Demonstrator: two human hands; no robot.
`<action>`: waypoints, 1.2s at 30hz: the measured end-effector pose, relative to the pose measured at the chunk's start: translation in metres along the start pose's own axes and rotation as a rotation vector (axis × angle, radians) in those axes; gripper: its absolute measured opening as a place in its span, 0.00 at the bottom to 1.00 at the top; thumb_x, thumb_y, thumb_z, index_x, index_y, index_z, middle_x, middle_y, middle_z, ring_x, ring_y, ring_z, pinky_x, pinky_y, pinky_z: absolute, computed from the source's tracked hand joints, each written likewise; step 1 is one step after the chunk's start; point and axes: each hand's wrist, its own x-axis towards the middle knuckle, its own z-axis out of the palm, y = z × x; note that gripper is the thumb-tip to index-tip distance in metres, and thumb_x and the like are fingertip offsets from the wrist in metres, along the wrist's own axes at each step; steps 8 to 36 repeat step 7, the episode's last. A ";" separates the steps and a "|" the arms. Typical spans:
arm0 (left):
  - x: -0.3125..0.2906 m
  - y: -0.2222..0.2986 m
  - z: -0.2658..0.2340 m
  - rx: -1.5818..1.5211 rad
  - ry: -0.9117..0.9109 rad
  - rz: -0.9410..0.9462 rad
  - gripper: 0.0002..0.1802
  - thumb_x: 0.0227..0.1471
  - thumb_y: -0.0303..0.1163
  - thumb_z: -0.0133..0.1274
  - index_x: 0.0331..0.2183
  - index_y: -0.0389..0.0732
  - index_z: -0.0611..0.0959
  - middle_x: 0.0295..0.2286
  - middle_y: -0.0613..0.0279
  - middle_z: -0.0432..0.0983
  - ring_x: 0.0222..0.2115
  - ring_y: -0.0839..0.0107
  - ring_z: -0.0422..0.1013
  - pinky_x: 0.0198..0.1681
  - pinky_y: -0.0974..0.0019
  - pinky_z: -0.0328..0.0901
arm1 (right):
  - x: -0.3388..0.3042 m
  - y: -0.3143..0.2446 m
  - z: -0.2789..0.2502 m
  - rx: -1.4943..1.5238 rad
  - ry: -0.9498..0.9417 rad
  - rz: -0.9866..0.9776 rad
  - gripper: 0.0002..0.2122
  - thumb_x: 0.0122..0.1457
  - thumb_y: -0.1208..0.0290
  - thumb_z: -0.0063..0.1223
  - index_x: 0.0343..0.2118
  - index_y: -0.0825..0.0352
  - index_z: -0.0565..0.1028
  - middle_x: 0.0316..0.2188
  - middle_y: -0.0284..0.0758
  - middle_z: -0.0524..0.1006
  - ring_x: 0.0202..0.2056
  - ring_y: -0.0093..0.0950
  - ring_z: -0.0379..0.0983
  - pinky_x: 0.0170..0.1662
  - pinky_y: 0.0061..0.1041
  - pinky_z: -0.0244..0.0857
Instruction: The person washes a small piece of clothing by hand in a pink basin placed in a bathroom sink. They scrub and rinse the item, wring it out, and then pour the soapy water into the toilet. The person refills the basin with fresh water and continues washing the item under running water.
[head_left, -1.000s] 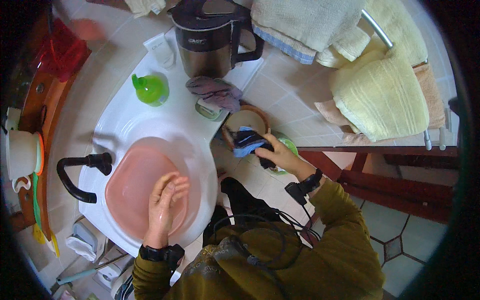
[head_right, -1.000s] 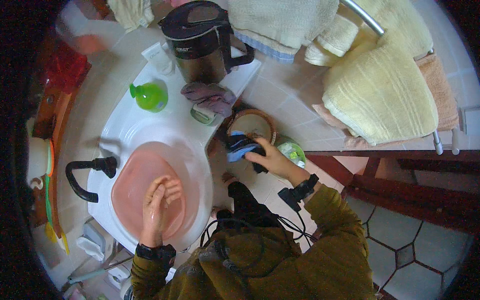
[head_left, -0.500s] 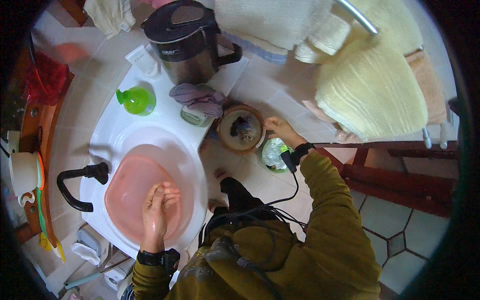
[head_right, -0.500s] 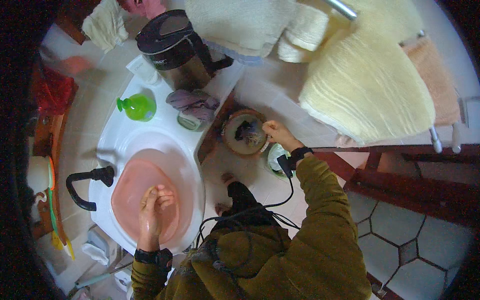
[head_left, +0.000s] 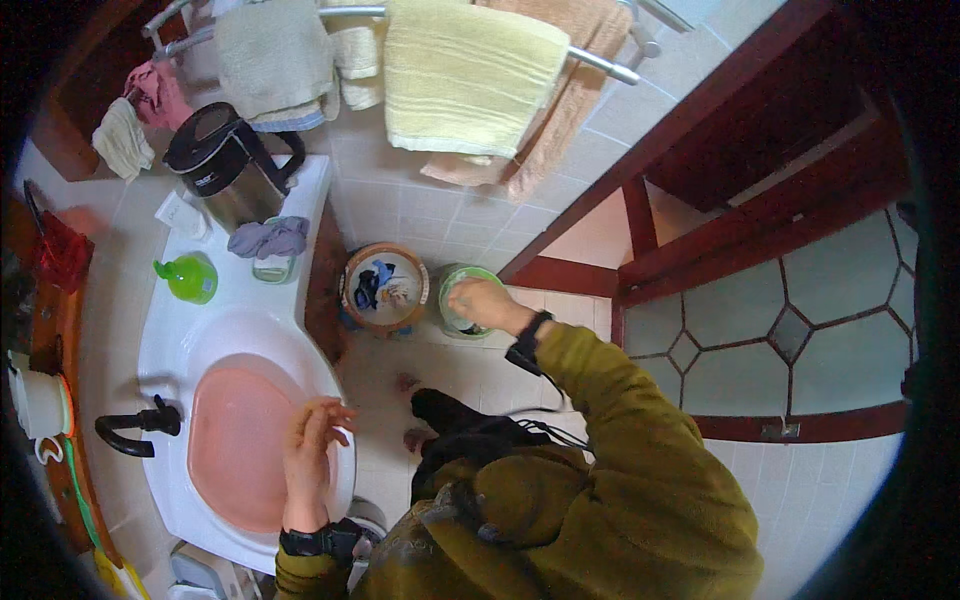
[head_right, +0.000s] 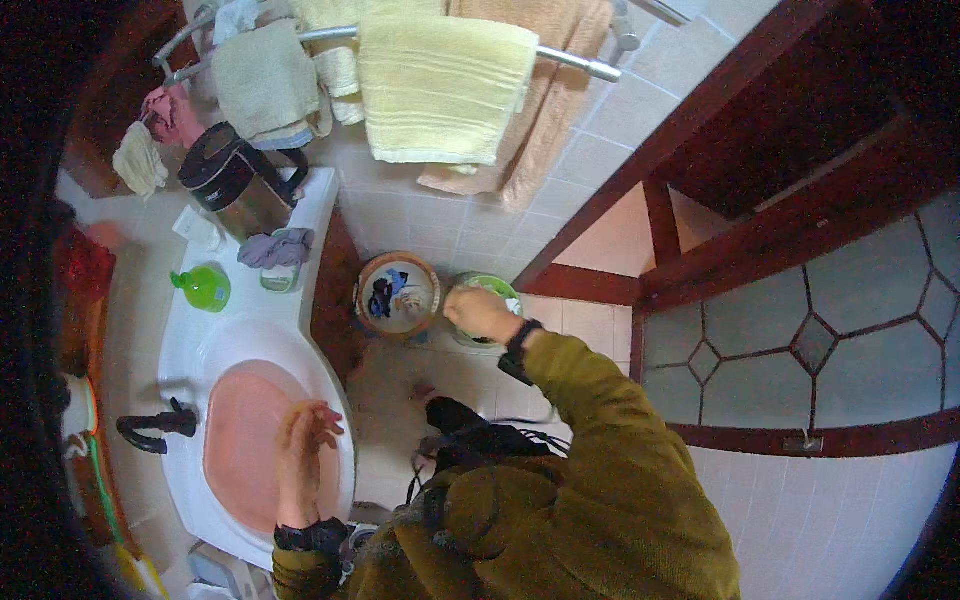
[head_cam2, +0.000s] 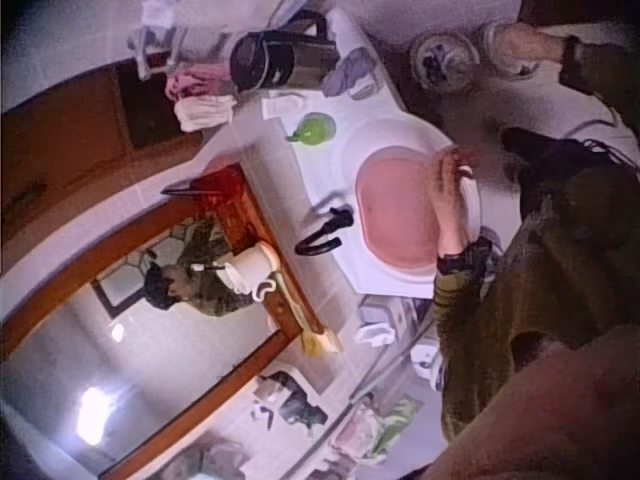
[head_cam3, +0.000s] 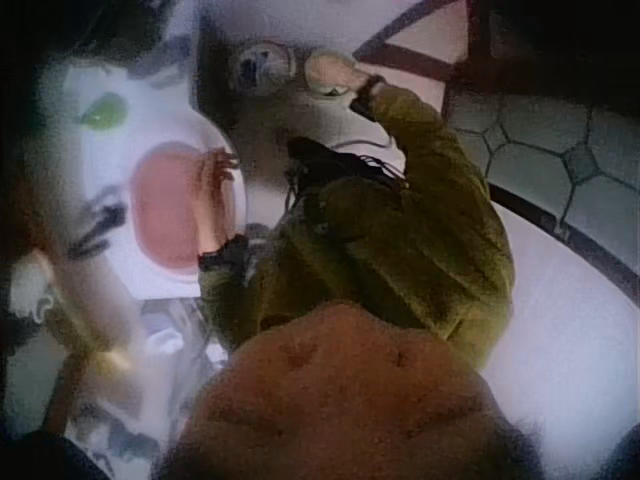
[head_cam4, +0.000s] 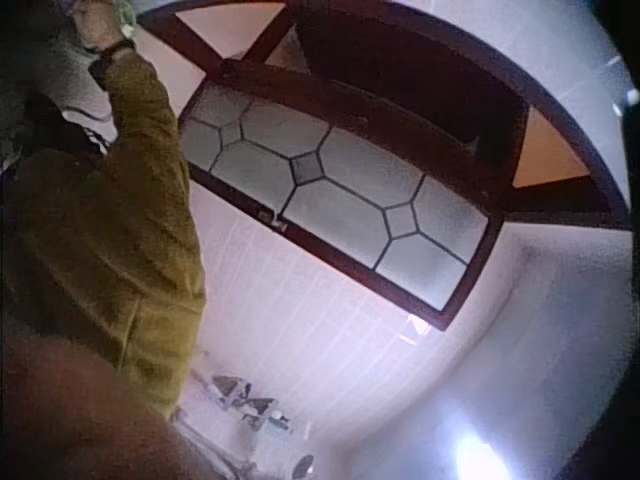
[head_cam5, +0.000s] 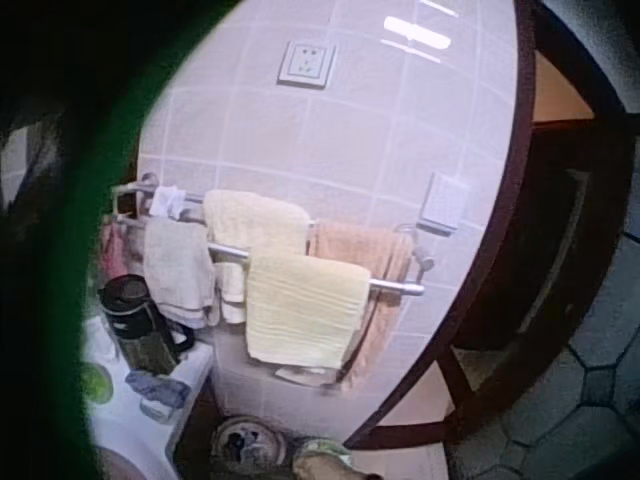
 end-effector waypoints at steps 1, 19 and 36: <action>-0.005 -0.008 0.001 0.045 -0.007 -0.025 0.15 0.65 0.38 0.45 0.43 0.36 0.78 0.33 0.54 0.79 0.30 0.69 0.75 0.30 0.72 0.65 | -0.025 0.025 -0.002 0.066 -0.037 0.161 0.14 0.60 0.59 0.51 0.32 0.67 0.77 0.27 0.41 0.79 0.34 0.32 0.79 0.40 0.37 0.71; -0.033 -0.038 -0.010 0.288 -0.034 -0.142 0.21 0.62 0.45 0.49 0.44 0.35 0.78 0.33 0.51 0.80 0.28 0.66 0.76 0.26 0.72 0.66 | -0.174 0.146 -0.025 0.431 -0.072 0.685 0.15 0.59 0.57 0.51 0.32 0.65 0.81 0.26 0.42 0.81 0.31 0.37 0.80 0.42 0.36 0.73; -0.033 -0.038 -0.010 0.288 -0.034 -0.142 0.21 0.62 0.45 0.49 0.44 0.35 0.78 0.33 0.51 0.80 0.28 0.66 0.76 0.26 0.72 0.66 | -0.174 0.146 -0.025 0.431 -0.072 0.685 0.15 0.59 0.57 0.51 0.32 0.65 0.81 0.26 0.42 0.81 0.31 0.37 0.80 0.42 0.36 0.73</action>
